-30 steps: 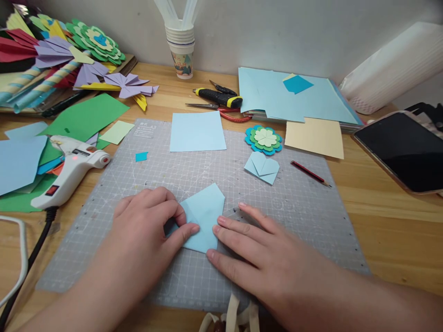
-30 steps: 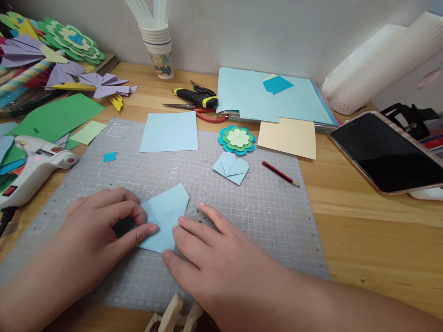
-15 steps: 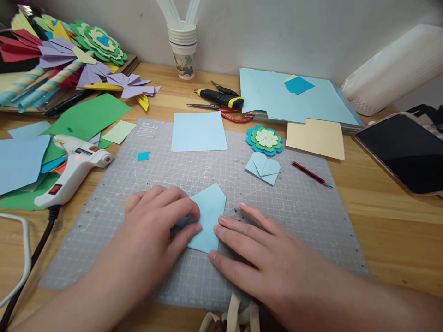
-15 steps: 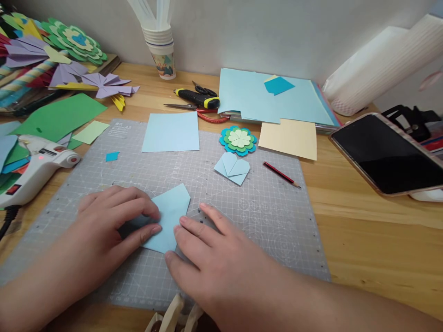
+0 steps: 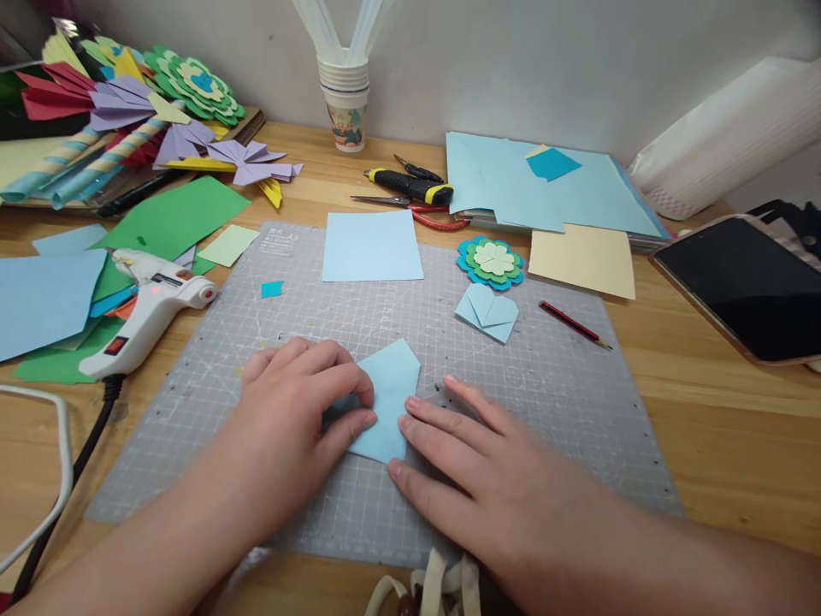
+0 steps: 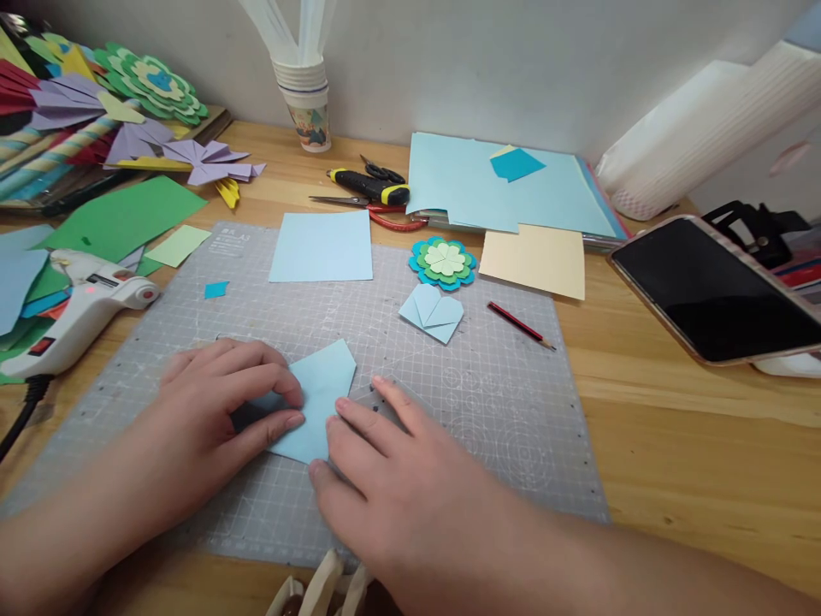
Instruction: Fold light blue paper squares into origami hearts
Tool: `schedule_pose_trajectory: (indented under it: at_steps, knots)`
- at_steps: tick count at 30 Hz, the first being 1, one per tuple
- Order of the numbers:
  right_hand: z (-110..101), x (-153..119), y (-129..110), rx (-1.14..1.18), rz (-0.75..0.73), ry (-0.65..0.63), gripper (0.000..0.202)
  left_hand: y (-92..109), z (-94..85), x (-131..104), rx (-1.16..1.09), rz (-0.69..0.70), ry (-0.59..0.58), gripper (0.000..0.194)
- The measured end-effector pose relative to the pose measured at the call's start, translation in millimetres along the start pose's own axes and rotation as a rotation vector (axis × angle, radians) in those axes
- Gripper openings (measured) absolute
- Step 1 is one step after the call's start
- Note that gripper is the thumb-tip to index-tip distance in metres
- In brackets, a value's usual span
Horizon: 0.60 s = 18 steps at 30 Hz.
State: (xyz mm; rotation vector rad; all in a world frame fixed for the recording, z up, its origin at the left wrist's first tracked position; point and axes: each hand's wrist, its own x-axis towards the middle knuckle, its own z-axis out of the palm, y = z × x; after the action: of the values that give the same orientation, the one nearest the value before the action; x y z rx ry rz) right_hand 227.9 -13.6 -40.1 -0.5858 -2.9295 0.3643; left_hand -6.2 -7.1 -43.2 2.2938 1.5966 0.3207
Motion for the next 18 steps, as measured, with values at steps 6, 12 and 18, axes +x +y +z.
schedule_pose_trajectory:
  at_steps: [6,12,18]
  knots:
    - [0,1,-3,-0.032,0.006,-0.007,0.033,19,7.2,-11,0.138,-0.030,0.060,0.015]
    - [0,1,-3,-0.029,0.013,-0.001,0.034,30,19.9,-31,0.397,0.023,0.300,0.033]
    - [-2,0,-3,-0.017,0.005,-0.005,0.033,3,15.4,-41,0.406,-0.088,0.334,0.029]
